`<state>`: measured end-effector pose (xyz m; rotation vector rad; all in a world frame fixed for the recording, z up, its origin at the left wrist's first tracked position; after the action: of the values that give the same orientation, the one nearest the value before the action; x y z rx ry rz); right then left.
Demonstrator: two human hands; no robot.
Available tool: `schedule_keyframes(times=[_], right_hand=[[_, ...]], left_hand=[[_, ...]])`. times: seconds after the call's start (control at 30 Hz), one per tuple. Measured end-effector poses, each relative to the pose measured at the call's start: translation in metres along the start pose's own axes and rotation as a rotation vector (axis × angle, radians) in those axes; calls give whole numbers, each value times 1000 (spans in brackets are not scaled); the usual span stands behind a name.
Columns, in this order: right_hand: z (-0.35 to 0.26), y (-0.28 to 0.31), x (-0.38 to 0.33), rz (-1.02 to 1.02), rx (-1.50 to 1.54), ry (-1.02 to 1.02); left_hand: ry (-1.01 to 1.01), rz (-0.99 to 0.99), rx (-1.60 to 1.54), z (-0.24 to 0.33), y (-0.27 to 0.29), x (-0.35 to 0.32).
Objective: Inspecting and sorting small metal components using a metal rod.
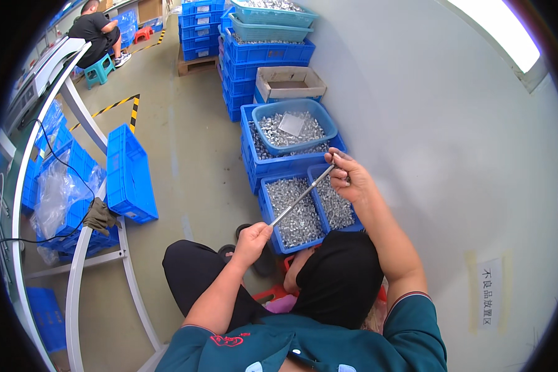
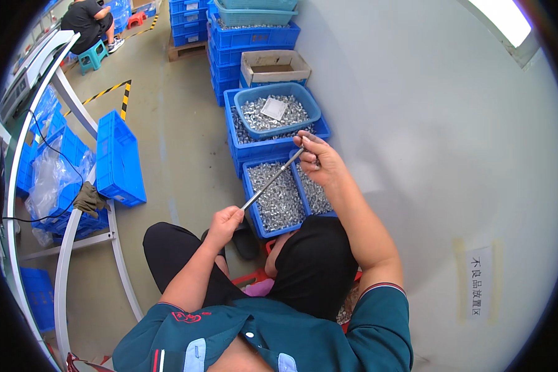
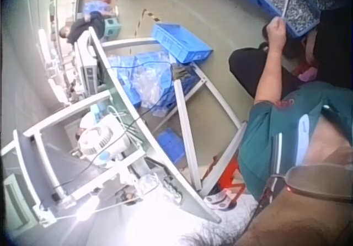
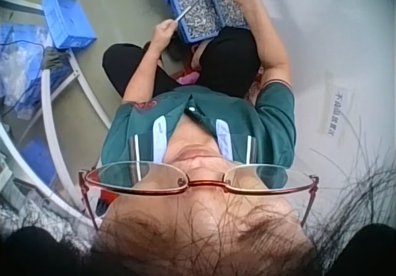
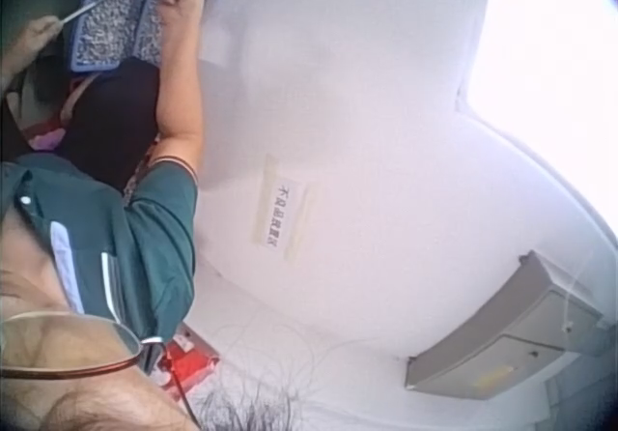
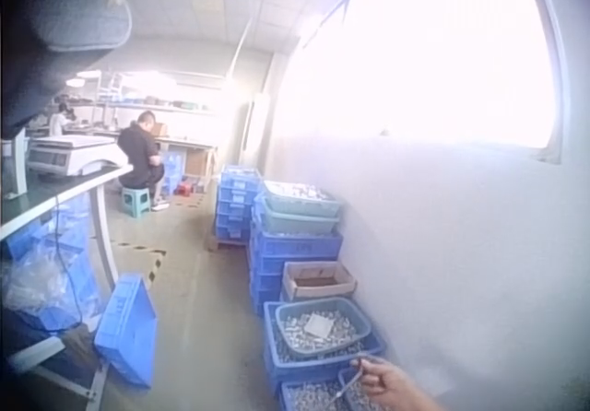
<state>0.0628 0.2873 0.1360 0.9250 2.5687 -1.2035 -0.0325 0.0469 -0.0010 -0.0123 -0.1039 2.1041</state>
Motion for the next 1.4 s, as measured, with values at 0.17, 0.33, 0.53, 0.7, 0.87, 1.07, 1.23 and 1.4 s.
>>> schedule_keyframes(times=[0.17,0.33,0.53,0.7,0.87,1.07,1.23,1.4], right_hand=[[3,-7,0,-29,28,21],[-1,-8,0,-137,24,-48],[-1,-23,-2,-273,90,3],[-1,-20,0,-47,-46,110],[-4,-14,-1,-106,-28,35],[-3,-9,-2,1,-201,30],[-5,-4,-1,130,-342,111],[0,-4,0,178,-459,128]], left_hand=[[15,10,-49,2,-4,-2],[-43,59,13,-3,-3,-4],[-161,120,-13,6,-11,-3],[-178,190,115,1,-16,-4],[245,-107,-406,-1,-23,-1],[252,-128,-407,0,-26,-2],[264,-108,-406,1,-33,-3],[105,14,-229,-3,-36,-1]])
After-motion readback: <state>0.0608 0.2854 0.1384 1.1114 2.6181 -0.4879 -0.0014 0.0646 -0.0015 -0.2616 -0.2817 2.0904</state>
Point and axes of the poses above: each hand's wrist, its own x-axis towards the middle knuckle, its own y-axis out of the back of the hand, z = x × y, the point moved 3 cm from there along x, towards the middle knuckle, and after that the axes turned 4 degrees about -y, right-handed, at the moved point
